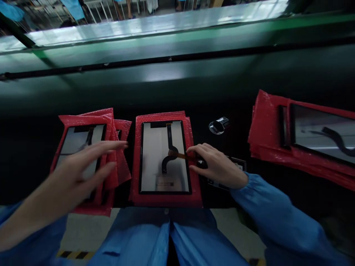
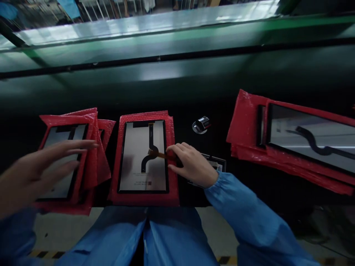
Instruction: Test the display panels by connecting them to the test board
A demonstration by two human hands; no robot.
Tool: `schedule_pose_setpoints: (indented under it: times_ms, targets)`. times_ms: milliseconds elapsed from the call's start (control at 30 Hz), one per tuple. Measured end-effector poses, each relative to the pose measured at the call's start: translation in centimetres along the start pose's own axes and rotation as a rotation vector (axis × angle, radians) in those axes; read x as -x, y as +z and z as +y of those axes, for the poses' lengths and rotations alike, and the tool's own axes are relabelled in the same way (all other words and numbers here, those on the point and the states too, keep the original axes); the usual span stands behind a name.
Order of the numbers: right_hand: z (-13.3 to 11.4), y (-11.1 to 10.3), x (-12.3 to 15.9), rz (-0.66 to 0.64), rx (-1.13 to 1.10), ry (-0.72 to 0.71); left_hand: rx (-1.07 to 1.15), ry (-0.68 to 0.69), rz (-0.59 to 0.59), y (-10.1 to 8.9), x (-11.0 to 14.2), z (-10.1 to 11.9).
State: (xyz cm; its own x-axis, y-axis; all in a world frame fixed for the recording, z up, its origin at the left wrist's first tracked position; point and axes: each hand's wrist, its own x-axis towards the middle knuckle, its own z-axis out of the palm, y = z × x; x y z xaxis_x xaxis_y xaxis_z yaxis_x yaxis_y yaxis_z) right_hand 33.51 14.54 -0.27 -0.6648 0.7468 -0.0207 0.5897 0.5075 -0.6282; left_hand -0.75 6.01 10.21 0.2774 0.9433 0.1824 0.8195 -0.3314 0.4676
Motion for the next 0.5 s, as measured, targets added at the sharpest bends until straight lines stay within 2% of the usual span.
schedule_pose_setpoints:
  times_ms: [33,100,167,233,333,500]
  targets:
    - [0.0,0.3,0.1,0.009,-0.009,-0.009,0.001,0.097,-0.095,1.2,-2.1,1.1]
    - [0.0,0.7,0.4,0.044,-0.032,-0.029,-0.004,0.162,-0.183,3.9,-6.1,1.8]
    - [0.4,0.8,0.8,0.095,-0.067,-0.041,-0.120,0.129,-0.347,6.3,-9.5,0.9]
    - [1.1,1.0,1.2,0.172,-0.117,-0.030,-0.370,0.050,-0.404,8.1,-12.2,-0.5]
    - [2.1,1.2,1.7,0.306,-0.191,0.027,-0.563,-0.021,-0.525,9.2,-14.7,-1.9]
    - [2.9,1.5,2.3,0.404,-0.313,0.108,-0.621,-0.016,-0.634,9.1,-16.4,-1.9]
